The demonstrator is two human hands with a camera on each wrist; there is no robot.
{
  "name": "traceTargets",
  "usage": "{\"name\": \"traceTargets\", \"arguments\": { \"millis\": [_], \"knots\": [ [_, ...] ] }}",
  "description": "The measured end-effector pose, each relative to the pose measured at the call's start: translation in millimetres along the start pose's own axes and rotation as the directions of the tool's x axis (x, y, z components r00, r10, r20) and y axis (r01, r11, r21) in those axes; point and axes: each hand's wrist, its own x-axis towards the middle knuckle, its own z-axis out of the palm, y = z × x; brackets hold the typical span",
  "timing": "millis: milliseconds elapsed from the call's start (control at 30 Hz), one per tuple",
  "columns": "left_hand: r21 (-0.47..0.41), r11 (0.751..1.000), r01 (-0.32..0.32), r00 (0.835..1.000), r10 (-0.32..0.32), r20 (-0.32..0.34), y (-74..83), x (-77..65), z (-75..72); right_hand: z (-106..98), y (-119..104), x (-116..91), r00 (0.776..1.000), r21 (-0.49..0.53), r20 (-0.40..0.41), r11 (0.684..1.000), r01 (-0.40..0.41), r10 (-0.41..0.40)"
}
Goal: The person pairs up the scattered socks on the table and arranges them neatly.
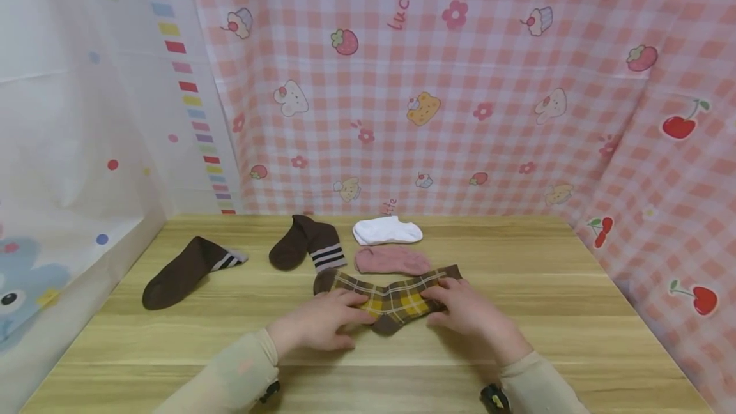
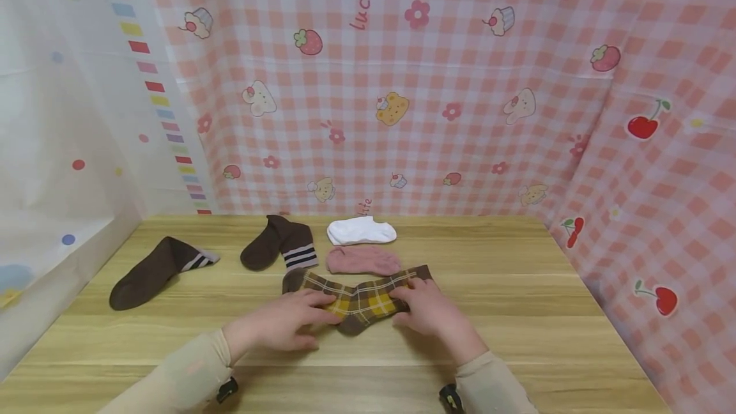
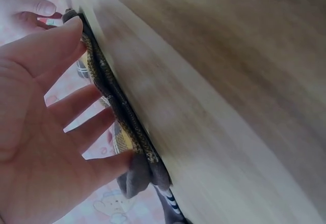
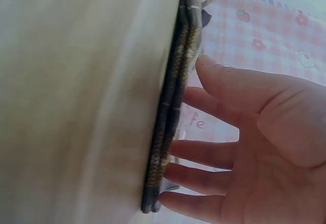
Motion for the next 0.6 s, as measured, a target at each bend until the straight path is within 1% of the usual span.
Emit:
{"name": "traceTargets", "arguments": {
  "millis": [100, 267, 433, 500, 600],
  "knots": [
    [-0.002, 1.0, -0.01, 1.0, 0.01, -0.013, -0.7, -0.9, 1.5, -3.1, -0.4, 2.1, 0.999, -0.012, -0.018, 1.0, 0.026, -0.027],
    [-0.011, 1.0, -0.015, 0.997, 0.014, -0.074, -1.9, -7.5, 0.5, -9.2, -4.1, 7.6, 0.994, -0.032, -0.069, 0.996, 0.085, -0.087],
    [0.015, 1.0, -0.011, 0.985, 0.013, -0.171, -7.6, -14.0, -5.7, -14.1, -10.2, 12.4, 0.989, -0.029, -0.091, 0.993, 0.112, -0.114],
    [0.013, 1.0, -0.008, 0.98, 0.011, -0.199, -10.6, -15.8, -8.1, -15.0, -12.9, 14.4, 0.991, -0.015, -0.085, 0.994, 0.105, -0.106],
    [-0.009, 1.0, -0.004, 0.976, 0.002, -0.219, -15.0, -17.3, -10.0, -15.7, -17.2, 18.4, 0.988, 0.011, -0.084, 0.991, 0.13, -0.128]
  ]
}}
